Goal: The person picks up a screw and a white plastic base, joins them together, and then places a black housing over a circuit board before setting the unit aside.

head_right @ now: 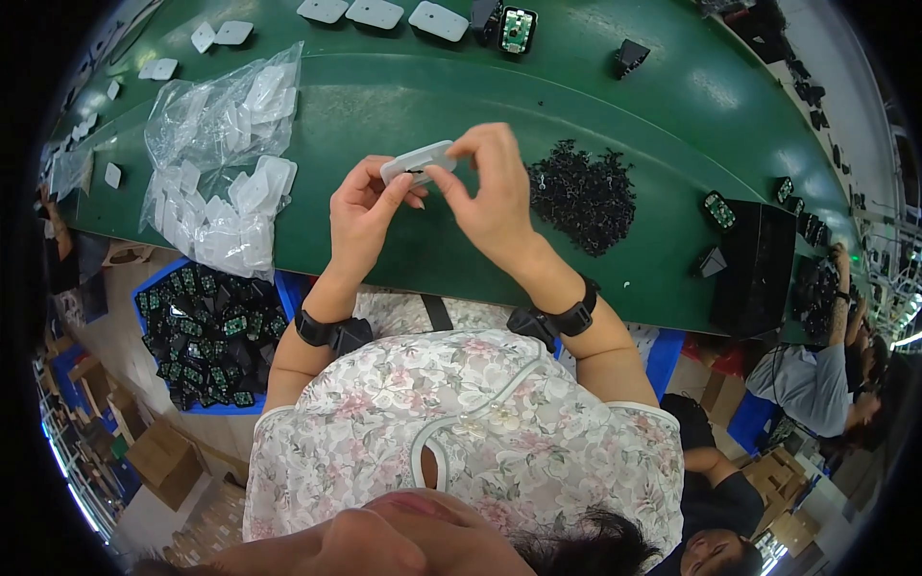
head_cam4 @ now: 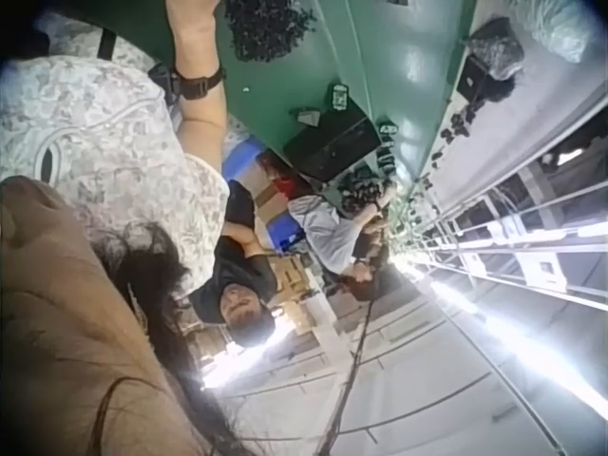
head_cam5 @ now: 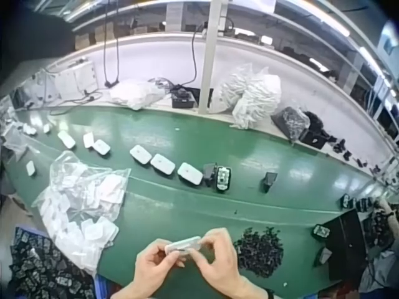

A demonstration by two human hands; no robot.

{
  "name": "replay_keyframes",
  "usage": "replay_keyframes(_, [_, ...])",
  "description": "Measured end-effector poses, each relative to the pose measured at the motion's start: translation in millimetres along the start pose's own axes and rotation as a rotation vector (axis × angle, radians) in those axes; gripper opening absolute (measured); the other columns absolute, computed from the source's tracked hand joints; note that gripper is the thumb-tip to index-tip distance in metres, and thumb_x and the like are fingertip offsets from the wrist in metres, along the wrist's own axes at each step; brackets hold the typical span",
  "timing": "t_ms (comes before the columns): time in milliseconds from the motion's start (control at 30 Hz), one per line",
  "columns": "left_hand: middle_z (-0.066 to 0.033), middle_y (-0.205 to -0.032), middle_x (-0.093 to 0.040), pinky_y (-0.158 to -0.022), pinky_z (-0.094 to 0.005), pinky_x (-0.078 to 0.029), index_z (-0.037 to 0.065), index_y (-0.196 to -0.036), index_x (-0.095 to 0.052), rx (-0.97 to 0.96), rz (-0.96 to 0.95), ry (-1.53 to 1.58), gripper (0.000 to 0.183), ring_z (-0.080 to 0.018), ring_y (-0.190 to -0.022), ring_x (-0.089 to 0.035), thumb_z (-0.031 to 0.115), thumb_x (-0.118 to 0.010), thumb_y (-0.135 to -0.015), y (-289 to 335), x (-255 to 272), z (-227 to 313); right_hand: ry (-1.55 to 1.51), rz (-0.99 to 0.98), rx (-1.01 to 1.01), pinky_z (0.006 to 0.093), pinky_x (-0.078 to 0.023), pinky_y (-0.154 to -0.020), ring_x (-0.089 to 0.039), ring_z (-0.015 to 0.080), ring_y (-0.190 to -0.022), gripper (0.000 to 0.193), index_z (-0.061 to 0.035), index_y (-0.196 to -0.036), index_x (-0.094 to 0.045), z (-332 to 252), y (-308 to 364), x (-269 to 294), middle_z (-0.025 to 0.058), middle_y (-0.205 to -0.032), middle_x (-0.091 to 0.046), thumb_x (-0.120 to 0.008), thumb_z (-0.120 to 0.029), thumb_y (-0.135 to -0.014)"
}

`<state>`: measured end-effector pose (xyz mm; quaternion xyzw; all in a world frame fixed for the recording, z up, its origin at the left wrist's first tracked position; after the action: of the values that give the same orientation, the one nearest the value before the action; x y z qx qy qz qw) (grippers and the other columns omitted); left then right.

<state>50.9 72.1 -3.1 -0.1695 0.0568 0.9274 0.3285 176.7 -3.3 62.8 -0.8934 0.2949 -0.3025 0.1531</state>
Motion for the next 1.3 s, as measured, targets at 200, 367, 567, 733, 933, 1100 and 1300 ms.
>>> replay_keyframes(200, [-0.0068,-0.091,-0.059,-0.07,-0.0242,-0.052,-0.003,-0.093,-0.058,0.029,-0.05,-0.047,0.008,-0.0128,-0.077,-0.062,0.003,-0.06,-0.09,-1.6,-4.7,-0.5,-0.102,-0.264,-0.09,0.0242,-0.038,-0.064,-0.046,0.0131,-0.075,0.024,-0.0039,-0.09,-0.057,13.2,-8.0,-15.2,0.0032,-0.09,-0.052,-0.075,-0.012,-0.076])
replay_keyframes(367, [-0.0073,-0.086,-0.062,-0.07,-0.0239,-0.051,-0.004,-0.098,-0.059,0.102,-0.051,-0.103,0.011,-0.0127,-0.074,-0.062,0.005,-0.057,-0.092,-4.1,3.0,-9.3,-0.099,-0.411,-0.305,0.0236,-0.038,-0.062,-0.045,0.0097,-0.071,0.022,-0.004,-0.086,-0.056,33.0,-6.1,-33.2,0.0002,-0.079,-0.052,-0.074,-0.012,-0.077])
replay_keyframes(567, [-0.0085,-0.081,-0.063,-0.064,-0.0228,-0.05,-0.005,-0.108,-0.055,0.167,0.078,-0.045,0.019,-0.0121,-0.067,-0.061,0.007,-0.049,-0.095,-18.9,22.8,-14.0,-0.154,-0.43,-0.411,0.0222,-0.037,-0.062,-0.045,0.0068,-0.073,0.022,-0.0052,-0.09,-0.057,57.5,-15.8,-48.7,-0.0016,-0.082,-0.055,-0.072,-0.015,-0.079])
replay_keyframes(733, [-0.0092,-0.079,-0.063,-0.059,-0.0271,-0.048,0.0,-0.101,-0.056,0.208,0.158,-0.498,0.012,-0.017,-0.063,-0.062,0.008,-0.049,-0.094,-40.5,76.3,-17.5,0.346,-0.17,0.306,0.0335,-0.047,-0.081,-0.056,0.0242,-0.099,0.042,-0.0108,-0.119,-0.054,46.5,-114.2,-19.6,0.0077,-0.111,-0.058,-0.067,-0.011,-0.079])
replay_keyframes(933, [-0.0128,-0.089,-0.058,-0.068,-0.04,-0.049,0.008,-0.094,-0.061,-0.129,0.143,-1.111,0.009,-0.0353,-0.077,-0.061,0.01,-0.054,-0.089,-53.1,66.2,28.5,0.824,-0.609,0.28,0.0397,-0.045,-0.086,-0.054,0.0276,-0.106,0.049,-0.0126,-0.118,-0.06,92.1,-177.6,-50.1,0.0066,-0.11,-0.061,-0.061,-0.006,-0.07])
replay_keyframes(1100, [-0.0133,-0.096,-0.053,-0.069,-0.0424,-0.049,0.008,-0.101,-0.06,-0.131,0.173,-1.195,0.017,-0.0343,-0.082,-0.059,0.018,-0.059,-0.088,-45.3,62.0,28.1,0.907,-0.686,0.231,0.0395,-0.045,-0.084,-0.054,0.0287,-0.101,0.041,-0.0102,-0.111,-0.061,90.6,-185.7,-47.7,0.0077,-0.101,-0.06,-0.064,-0.009,-0.07])
replay_keyframes(1300, [-0.0152,-0.1,-0.051,-0.074,-0.0395,-0.045,0.001,-0.115,-0.05,-0.372,0.2,-1.563,0.061,-0.032,-0.091,-0.051,0.036,-0.075,-0.072,-15.2,23.8,36.5,0.632,-0.585,0.129,0.039,-0.046,-0.085,-0.054,0.03,-0.102,0.043,-0.0088,-0.115,-0.055,150.0,-179.2,-5.2,0.0115,-0.106,-0.057,-0.067,-0.011,-0.075])
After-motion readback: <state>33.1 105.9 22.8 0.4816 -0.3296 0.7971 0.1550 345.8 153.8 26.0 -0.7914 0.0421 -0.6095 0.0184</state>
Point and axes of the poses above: each hand's wrist, its own y-axis away from the middle knuckle, its own x-axis out of the back of the hand, z = x × y, the point moved 10 cm from there along -y, towards the middle knuckle
